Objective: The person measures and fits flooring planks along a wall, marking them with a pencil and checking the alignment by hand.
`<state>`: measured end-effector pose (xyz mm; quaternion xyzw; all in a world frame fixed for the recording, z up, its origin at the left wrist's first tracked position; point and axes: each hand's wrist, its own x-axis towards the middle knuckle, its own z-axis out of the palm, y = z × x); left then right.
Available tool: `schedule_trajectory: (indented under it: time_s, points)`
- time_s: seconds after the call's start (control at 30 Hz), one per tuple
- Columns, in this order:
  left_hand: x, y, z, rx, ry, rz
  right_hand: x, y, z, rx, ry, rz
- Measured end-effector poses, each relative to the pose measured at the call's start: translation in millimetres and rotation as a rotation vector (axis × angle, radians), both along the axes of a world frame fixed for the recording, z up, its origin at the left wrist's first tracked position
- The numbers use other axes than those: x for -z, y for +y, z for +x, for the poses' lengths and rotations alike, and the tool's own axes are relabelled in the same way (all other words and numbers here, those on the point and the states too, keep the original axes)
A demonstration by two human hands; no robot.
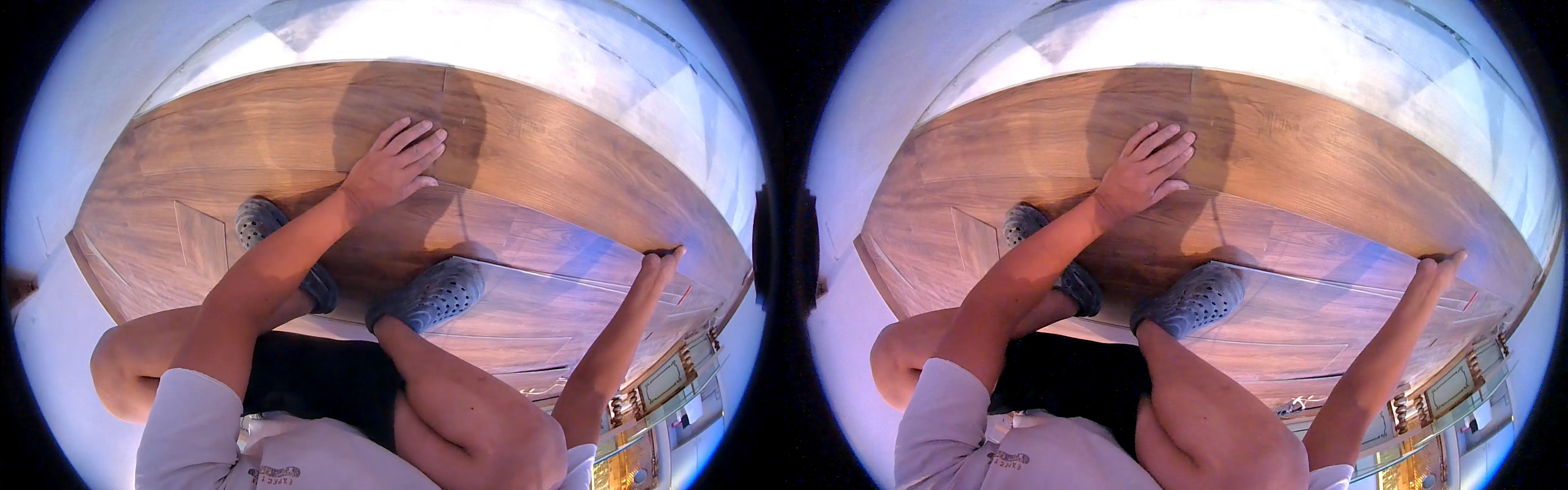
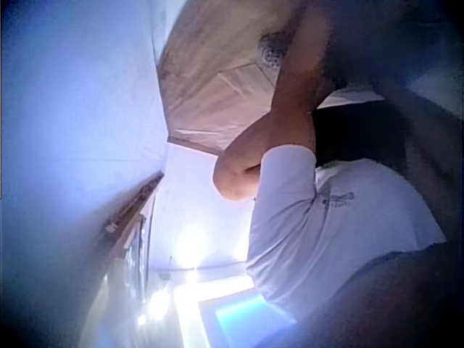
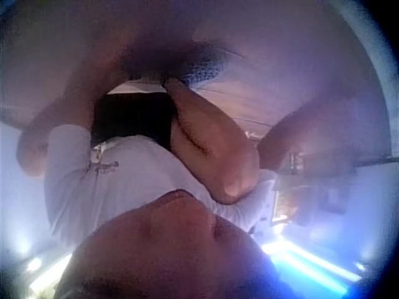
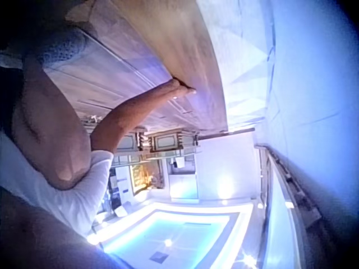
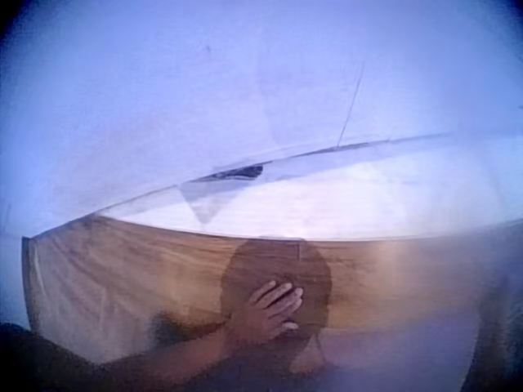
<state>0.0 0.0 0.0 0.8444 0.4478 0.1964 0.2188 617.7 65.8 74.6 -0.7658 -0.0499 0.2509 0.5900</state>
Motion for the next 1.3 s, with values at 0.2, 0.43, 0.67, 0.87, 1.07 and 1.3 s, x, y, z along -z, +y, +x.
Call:
schedule_trajectory:
  time_s: [0.2, 0.43, 0.67, 0.87, 1.07, 1.3]
  points:
    - [-2.9, -2.5, -7.6, -0.015, 0.014, -0.025, 4.7, 17.2, -52.4, -0.010, -0.018, -0.059]
    - [-4.2, 1.3, -4.8, -0.015, 0.015, -0.058, 34.2, 12.6, -25.2, -0.048, 0.053, -0.096]
    - [-9.4, 2.5, -5.4, -0.016, -0.029, -0.132, 71.2, 8.0, -4.2, -0.033, 0.077, -0.150]
    - [-11.9, 5.0, -4.0, -0.019, -0.048, -0.166, 89.0, 7.7, 14.5, -0.051, 0.068, -0.186]
    - [-10.2, 4.2, -4.6, -0.013, -0.008, -0.150, 90.4, 17.5, 1.9, -0.086, 0.074, -0.196]
    - [-2.4, 1.2, -5.6, 0.017, 0.048, -0.107, 67.0, 12.7, -4.9, -0.072, 0.087, -0.144]
